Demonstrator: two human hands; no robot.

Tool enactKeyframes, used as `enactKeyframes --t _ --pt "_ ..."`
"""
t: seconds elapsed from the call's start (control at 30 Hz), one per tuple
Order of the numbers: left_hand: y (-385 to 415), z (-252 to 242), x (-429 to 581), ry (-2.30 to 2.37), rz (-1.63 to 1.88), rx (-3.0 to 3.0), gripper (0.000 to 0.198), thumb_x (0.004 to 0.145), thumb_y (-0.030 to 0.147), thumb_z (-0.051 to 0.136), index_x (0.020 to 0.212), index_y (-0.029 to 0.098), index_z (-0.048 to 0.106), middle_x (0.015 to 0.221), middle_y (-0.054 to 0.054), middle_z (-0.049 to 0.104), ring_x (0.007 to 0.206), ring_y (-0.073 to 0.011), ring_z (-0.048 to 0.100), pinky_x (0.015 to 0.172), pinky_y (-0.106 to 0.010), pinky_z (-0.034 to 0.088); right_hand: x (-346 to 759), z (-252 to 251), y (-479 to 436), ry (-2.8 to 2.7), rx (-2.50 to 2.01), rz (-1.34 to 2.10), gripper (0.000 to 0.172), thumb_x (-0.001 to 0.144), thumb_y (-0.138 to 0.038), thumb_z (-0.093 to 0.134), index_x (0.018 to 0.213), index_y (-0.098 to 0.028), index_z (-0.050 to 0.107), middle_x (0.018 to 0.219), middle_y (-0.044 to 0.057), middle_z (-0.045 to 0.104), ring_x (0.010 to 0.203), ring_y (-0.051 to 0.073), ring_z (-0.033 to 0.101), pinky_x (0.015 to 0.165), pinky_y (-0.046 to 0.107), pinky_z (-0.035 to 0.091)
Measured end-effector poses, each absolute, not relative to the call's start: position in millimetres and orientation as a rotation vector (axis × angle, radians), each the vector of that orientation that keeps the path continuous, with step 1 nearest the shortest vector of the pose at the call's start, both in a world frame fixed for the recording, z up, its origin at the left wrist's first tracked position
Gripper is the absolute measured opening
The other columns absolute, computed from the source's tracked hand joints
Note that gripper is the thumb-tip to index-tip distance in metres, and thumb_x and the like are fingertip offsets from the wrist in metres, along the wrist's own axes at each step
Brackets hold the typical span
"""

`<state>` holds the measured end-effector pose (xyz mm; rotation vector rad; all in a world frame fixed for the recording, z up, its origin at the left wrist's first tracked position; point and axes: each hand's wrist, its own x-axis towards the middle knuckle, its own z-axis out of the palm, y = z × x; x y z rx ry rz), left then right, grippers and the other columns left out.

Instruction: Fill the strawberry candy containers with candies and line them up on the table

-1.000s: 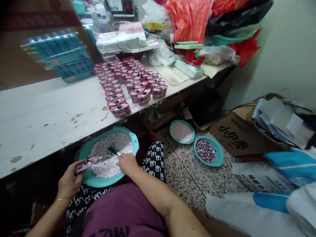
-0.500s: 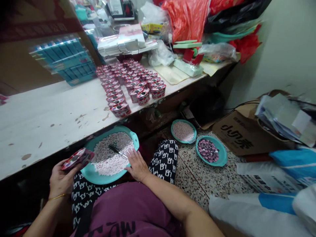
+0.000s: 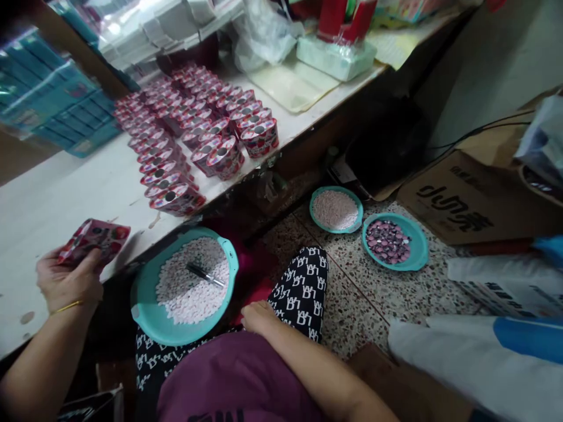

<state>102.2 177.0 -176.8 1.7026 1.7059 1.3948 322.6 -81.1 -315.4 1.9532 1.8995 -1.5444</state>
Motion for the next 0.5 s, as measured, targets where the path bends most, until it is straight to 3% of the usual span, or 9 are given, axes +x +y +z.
enactKeyframes --t 0.4,0.5 --pt "273 -182 133 1.907 1.178 1.840 0.063 0.052 0.010 0.069 0.109 0.012 0.042 0.085 0.005 0.058 0.078 -0.0076 0.056 0.082 -0.029 0.046 329 -325 -54 1.708 2.017 -1.724 0.030 0.076 -0.029 0.042 0.093 -0.022 0.066 0.095 0.010 0.067 0.092 0.022 0.060 0.076 0.032 0.045" --pt "294 -170 156 1.963 1.104 1.928 0.062 0.058 0.007 0.067 0.113 0.012 0.039 0.090 0.005 0.058 0.080 -0.0063 0.055 0.084 -0.028 0.045 329 -326 -50 1.697 2.009 -1.774 0.031 0.075 -0.027 0.042 0.093 -0.021 0.066 0.094 0.011 0.067 0.091 0.023 0.061 0.076 0.032 0.045"
